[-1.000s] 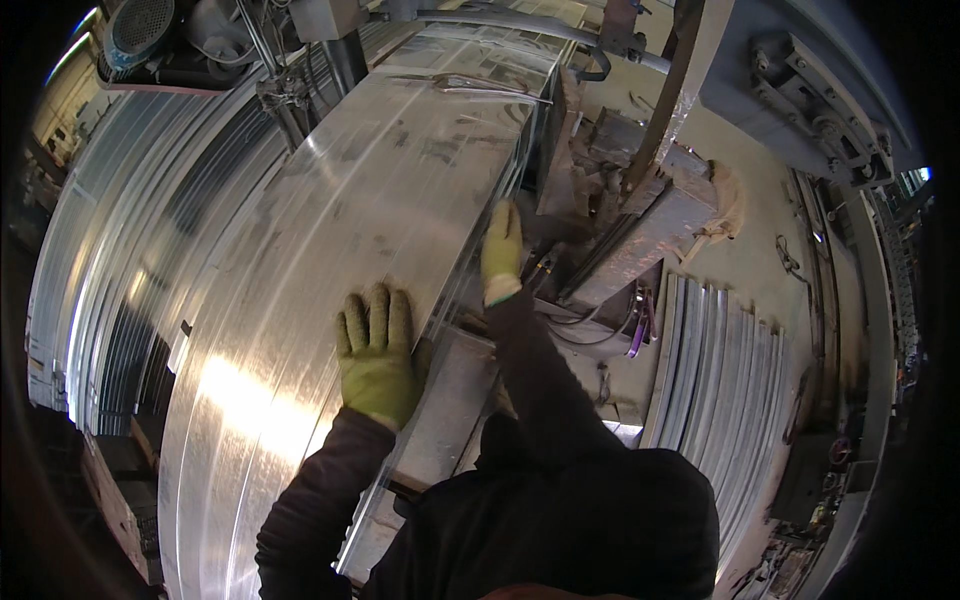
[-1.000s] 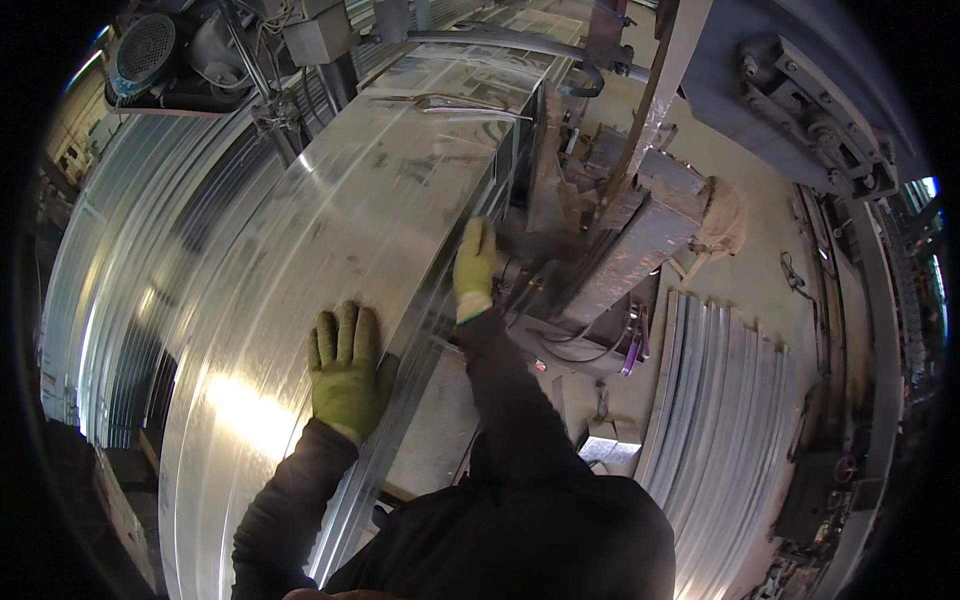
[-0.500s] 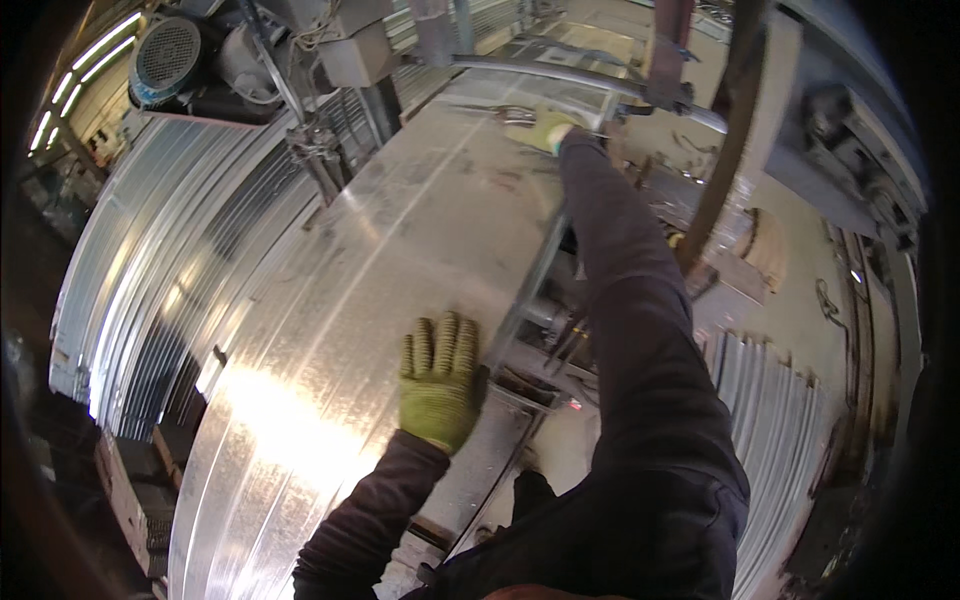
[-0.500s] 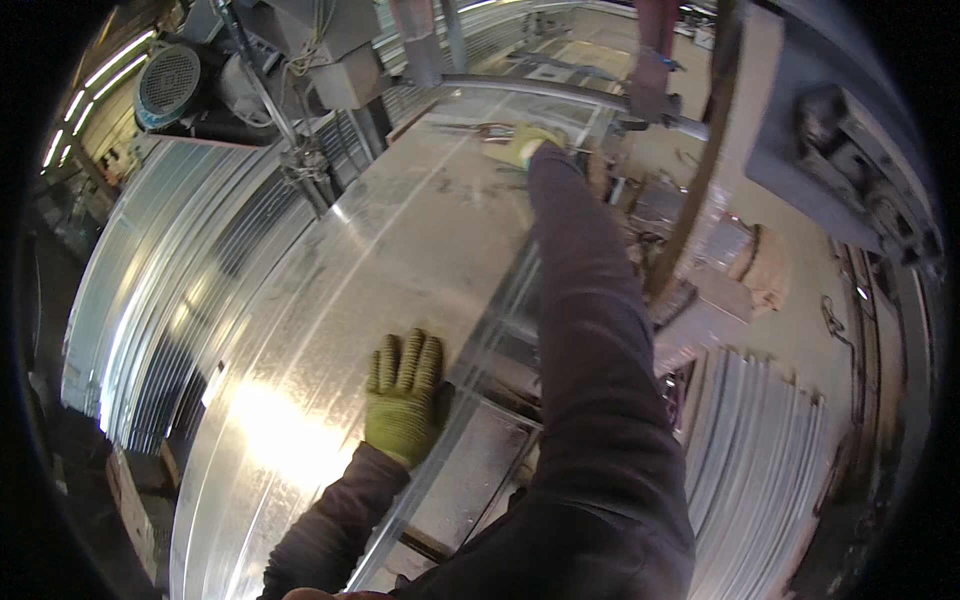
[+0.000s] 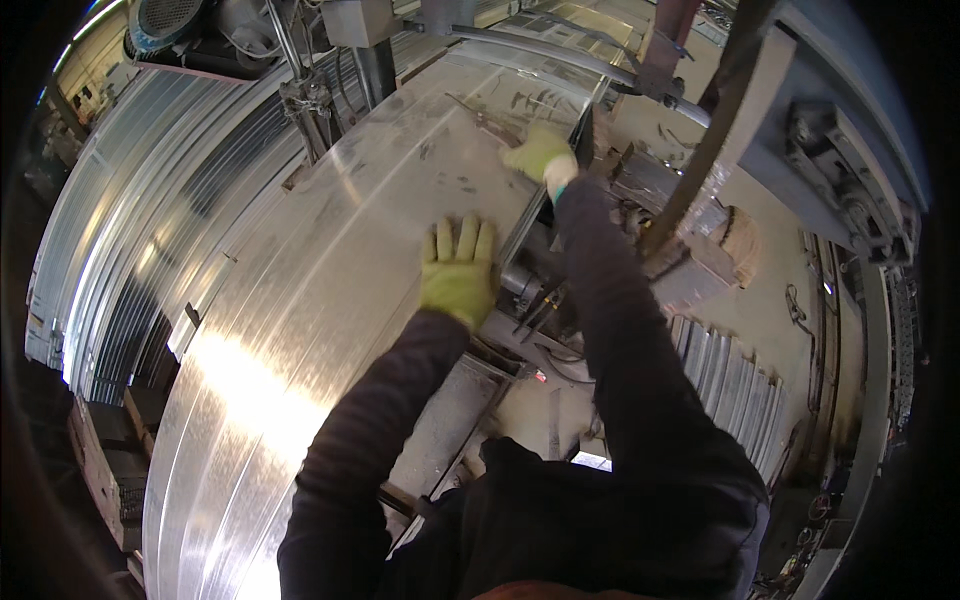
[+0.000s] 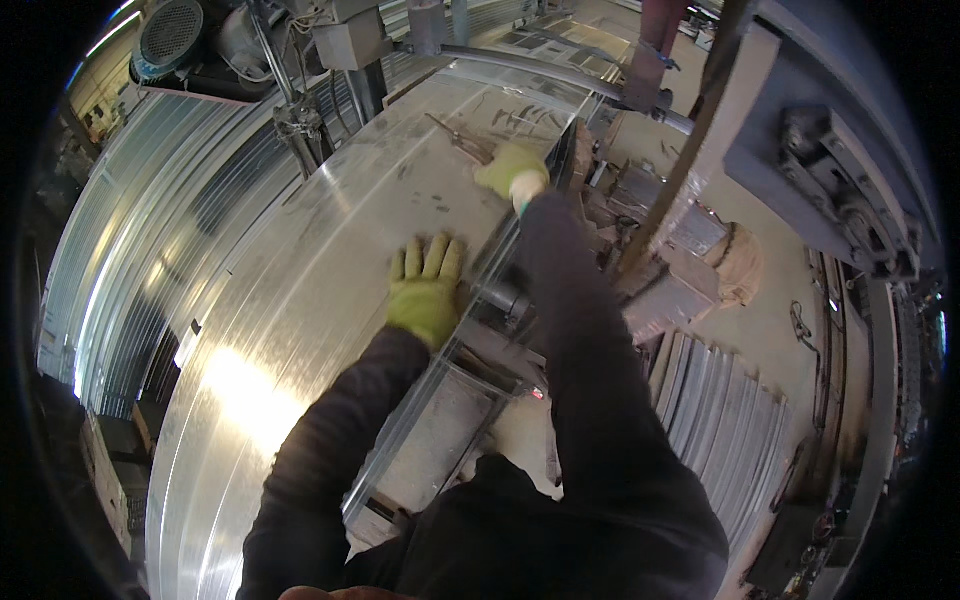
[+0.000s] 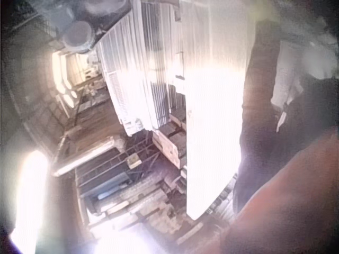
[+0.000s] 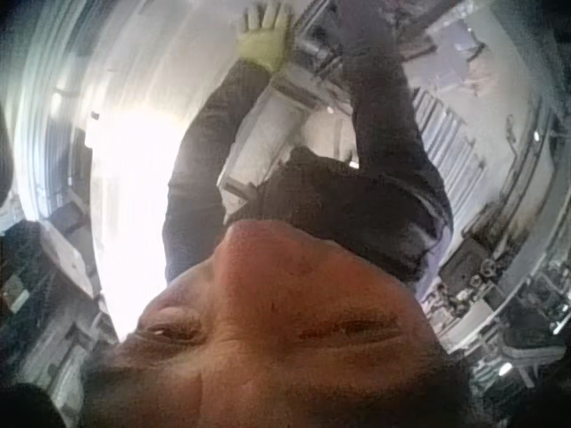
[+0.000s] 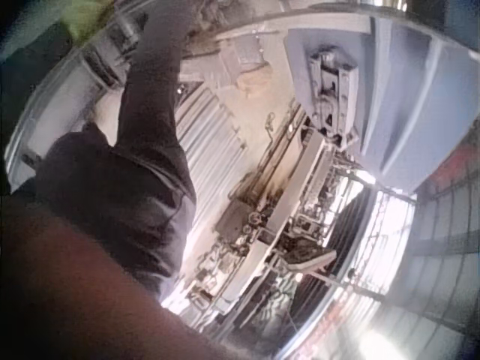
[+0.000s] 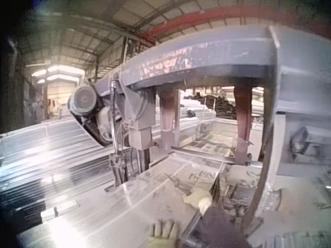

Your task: The person operates a handheld remote to control an overhead crane, then walks to a metal sheet stack. They remove a sheet, place it on a cutting machine, and cut it into smaller pieces using the machine. The cut pieces are then moved aside.

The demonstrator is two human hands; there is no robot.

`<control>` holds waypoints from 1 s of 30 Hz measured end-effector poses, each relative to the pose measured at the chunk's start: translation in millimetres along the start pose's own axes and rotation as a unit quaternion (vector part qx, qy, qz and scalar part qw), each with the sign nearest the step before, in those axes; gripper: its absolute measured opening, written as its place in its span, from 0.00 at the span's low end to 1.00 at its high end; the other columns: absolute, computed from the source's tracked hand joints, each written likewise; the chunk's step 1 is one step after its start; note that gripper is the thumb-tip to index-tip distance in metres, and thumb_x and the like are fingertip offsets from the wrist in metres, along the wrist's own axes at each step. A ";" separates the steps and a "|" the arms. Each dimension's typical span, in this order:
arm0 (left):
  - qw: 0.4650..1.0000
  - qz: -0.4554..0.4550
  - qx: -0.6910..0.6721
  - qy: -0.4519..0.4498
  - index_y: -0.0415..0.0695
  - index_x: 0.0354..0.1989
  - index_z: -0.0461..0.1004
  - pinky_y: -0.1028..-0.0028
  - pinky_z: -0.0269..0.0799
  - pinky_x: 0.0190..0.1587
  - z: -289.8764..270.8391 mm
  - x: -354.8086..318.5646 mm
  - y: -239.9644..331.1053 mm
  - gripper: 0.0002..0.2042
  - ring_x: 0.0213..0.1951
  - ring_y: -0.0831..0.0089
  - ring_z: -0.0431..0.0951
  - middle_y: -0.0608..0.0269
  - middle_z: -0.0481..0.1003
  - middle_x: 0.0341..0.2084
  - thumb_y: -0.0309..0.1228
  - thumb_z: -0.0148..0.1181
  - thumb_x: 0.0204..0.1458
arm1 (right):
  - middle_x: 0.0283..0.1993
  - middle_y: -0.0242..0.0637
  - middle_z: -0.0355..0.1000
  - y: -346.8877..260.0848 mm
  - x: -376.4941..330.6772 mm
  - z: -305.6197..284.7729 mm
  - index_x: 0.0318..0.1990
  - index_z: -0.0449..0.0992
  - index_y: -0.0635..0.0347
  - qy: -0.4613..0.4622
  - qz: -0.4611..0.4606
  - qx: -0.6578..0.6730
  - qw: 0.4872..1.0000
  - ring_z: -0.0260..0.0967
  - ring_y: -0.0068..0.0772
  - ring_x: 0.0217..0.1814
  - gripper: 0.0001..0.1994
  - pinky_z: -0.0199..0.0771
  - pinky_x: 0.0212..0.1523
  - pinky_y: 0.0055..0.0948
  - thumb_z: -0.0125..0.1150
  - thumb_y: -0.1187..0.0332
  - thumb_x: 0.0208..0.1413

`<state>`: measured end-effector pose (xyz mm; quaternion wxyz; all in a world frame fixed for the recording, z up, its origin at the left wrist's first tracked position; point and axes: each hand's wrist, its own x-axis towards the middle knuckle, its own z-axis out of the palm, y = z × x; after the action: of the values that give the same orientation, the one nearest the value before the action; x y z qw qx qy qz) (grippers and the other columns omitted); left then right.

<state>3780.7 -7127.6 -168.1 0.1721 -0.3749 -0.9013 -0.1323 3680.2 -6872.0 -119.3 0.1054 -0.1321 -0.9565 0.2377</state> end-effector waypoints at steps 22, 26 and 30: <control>0.988 0.024 -0.008 -0.155 0.40 0.72 0.62 0.41 0.46 0.74 -151.7 -208.0 -45.4 0.35 0.73 0.35 0.54 0.40 0.58 0.72 0.38 0.63 0.56 | 0.38 0.46 0.74 -86.3 -195.3 121.0 0.46 0.76 0.68 0.357 0.123 0.404 0.833 0.71 0.42 0.41 0.17 0.71 0.46 0.41 0.67 0.62 0.59; 0.991 0.034 -0.014 -0.132 0.40 0.74 0.58 0.41 0.42 0.75 -133.1 -199.0 -47.0 0.38 0.75 0.37 0.52 0.41 0.55 0.74 0.40 0.63 0.55 | 0.39 0.48 0.75 -66.8 -177.2 122.9 0.46 0.77 0.68 0.370 0.128 0.365 0.844 0.73 0.44 0.43 0.19 0.72 0.48 0.43 0.68 0.59 0.59; 0.993 0.049 -0.013 -0.108 0.40 0.74 0.57 0.39 0.43 0.75 -109.8 -177.2 -48.1 0.37 0.74 0.36 0.52 0.41 0.57 0.73 0.40 0.60 0.58 | 0.40 0.43 0.76 -38.6 -144.2 120.1 0.51 0.77 0.70 0.296 0.184 0.358 0.866 0.74 0.35 0.41 0.25 0.73 0.45 0.35 0.67 0.53 0.60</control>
<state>3886.0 -7312.6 -146.5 0.0752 -0.4326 -0.8935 -0.0937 3776.5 -6999.8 -224.6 0.3776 -0.3229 -0.6883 0.5286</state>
